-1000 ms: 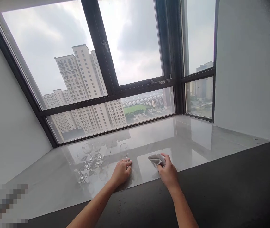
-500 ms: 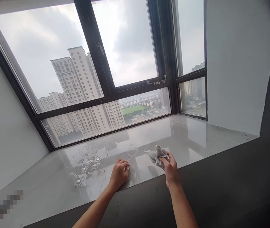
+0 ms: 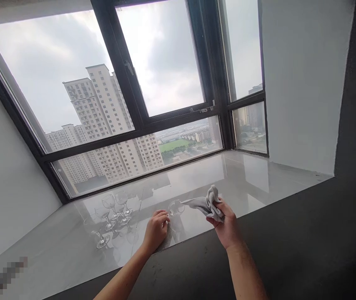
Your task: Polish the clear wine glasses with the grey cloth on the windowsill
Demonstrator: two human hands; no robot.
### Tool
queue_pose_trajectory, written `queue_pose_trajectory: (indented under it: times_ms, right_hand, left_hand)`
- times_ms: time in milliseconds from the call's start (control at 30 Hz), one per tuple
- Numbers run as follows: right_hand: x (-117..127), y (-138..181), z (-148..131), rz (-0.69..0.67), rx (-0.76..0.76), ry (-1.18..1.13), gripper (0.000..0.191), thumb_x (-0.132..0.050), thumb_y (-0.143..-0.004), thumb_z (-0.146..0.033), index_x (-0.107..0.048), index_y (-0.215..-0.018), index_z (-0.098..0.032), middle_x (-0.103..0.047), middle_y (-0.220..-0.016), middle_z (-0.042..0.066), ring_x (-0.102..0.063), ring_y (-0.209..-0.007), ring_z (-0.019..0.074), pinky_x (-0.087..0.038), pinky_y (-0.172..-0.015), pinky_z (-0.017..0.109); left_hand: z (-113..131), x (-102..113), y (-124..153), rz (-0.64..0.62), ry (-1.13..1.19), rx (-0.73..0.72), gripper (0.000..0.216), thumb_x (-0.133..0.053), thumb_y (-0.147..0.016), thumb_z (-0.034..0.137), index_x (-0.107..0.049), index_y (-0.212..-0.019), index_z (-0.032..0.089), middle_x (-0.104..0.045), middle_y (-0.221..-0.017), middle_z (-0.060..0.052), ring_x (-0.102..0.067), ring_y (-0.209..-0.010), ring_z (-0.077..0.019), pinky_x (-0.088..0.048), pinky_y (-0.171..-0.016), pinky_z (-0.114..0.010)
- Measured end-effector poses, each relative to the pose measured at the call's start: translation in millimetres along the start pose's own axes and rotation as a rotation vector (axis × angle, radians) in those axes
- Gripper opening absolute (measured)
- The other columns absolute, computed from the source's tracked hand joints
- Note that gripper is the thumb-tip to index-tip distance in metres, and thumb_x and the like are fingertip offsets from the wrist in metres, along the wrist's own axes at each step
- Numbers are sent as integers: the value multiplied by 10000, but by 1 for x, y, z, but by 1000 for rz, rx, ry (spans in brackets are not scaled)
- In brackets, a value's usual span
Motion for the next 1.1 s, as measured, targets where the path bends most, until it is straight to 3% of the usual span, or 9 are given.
queue_pose_trajectory:
  times_ms: [267,533,800,967,1100]
  right_hand:
    - [-18,3,13,-9,-47,308,444,-640,-726,-459,-606,-1095,-215,-665,-949,48,-626,-842,191,-517,-621,250]
    - [-32,0,30,-71,-39,532,497,-644,-699,-432,-597,-1129,-187,-679,-815,53,-589,-660,172,-445,-536,252]
    - [-23,-9,41,-50,-37,465,445,-629,-718,-419,-585,-1091,-181,-660,-836,53,-580,-700,177,-471,-588,279]
    - [-17,-13,39,8,1,485,397,-625,-711,-397,-587,-1048,-191,-646,-772,27,-548,-639,159,-439,-553,270]
    - [-12,-14,40,50,4,588,374,-609,-709,-385,-593,-1034,-201,-660,-767,32,-544,-598,162,-405,-501,263]
  left_hand:
    - [1,-3,1,-13,-3,-27,367,-459,-777,-7,-731,-788,238,-744,-1093,-22,-575,-1201,-207,-505,-988,-351]
    - [4,-3,2,-9,35,-61,342,-477,-799,8,-718,-699,229,-746,-1035,-40,-569,-1207,-224,-510,-971,-361]
    - [5,-4,1,24,58,-117,331,-461,-776,-34,-685,-687,193,-717,-943,-66,-582,-1133,-229,-510,-941,-367]
    - [7,-1,1,13,9,-98,321,-479,-793,-16,-722,-778,194,-691,-933,-68,-594,-1018,-214,-524,-873,-341]
    - [6,0,2,12,-30,-90,375,-472,-837,12,-756,-977,212,-689,-1012,-76,-595,-1020,-215,-532,-866,-344]
Point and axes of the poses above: each hand's wrist, its own y-axis away from the middle knuckle, its own x-axis out of the back of the hand, z = x × y, the point moved 8 cm from there along -y, towards the middle knuckle
